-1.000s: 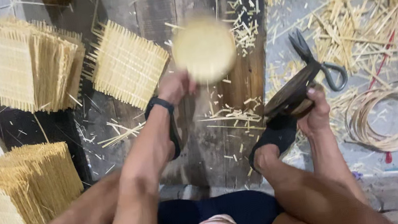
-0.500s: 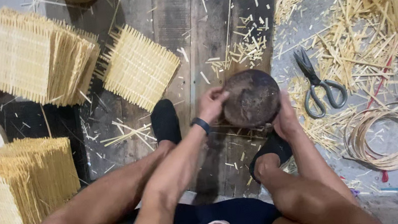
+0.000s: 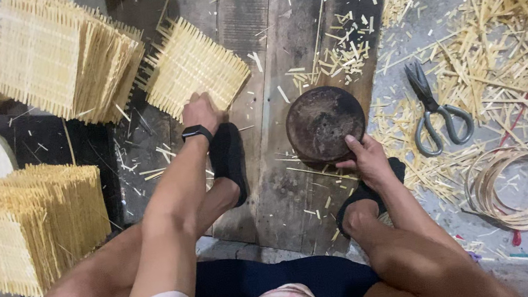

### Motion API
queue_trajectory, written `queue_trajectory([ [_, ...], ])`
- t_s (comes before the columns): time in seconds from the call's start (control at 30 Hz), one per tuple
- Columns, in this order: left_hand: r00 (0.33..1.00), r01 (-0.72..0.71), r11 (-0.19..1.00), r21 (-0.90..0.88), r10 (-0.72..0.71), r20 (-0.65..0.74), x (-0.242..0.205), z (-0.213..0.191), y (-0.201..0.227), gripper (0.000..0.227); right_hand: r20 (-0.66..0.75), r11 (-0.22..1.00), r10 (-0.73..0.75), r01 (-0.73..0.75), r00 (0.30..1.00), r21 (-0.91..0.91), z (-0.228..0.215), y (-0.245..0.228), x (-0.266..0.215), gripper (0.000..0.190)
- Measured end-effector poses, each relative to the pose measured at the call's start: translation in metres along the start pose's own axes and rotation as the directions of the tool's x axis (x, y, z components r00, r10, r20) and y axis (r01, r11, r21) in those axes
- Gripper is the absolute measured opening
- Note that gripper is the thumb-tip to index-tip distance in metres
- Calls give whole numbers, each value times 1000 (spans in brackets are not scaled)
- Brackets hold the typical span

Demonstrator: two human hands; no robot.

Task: The person sits on the floor and repeatedly places a circular bamboo frame onto a square woven mat. They then use shears to trim the excess bamboo strips protruding from the frame's edge. The process is repeated multiple times with different mats.

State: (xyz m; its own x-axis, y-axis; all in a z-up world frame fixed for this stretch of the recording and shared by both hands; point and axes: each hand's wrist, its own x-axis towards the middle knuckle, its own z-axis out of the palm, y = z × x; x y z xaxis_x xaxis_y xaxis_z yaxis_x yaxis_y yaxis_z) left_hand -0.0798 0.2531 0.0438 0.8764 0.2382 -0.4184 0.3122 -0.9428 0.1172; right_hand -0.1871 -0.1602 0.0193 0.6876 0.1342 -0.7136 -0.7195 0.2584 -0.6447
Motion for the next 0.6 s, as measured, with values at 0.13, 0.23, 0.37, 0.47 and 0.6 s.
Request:
queue_trajectory([
  [0.13,978,-130,979,-156,101,-180,8,-5,-20,52,-5,1000,-11,11,1000,-7,-2,1,-3,33],
  [0.23,874,-276,947,-166,175,-454,-1,-11,-15,25,-66,998,-61,59,996,-25,-3,4,0,32],
  [0.37,597,-583,812,8,435,-674,-23,-24,39,22,-250,919,-364,301,897,-256,-18,7,8,29],
  [0.47,645,-674,624,396,758,-97,-66,1,100,30,-122,933,-286,305,950,190,-34,-6,8,37],
  [0.6,138,-981,173,89,941,-310,-134,34,121,31,-171,914,-312,246,935,-322,-42,-21,12,17],
])
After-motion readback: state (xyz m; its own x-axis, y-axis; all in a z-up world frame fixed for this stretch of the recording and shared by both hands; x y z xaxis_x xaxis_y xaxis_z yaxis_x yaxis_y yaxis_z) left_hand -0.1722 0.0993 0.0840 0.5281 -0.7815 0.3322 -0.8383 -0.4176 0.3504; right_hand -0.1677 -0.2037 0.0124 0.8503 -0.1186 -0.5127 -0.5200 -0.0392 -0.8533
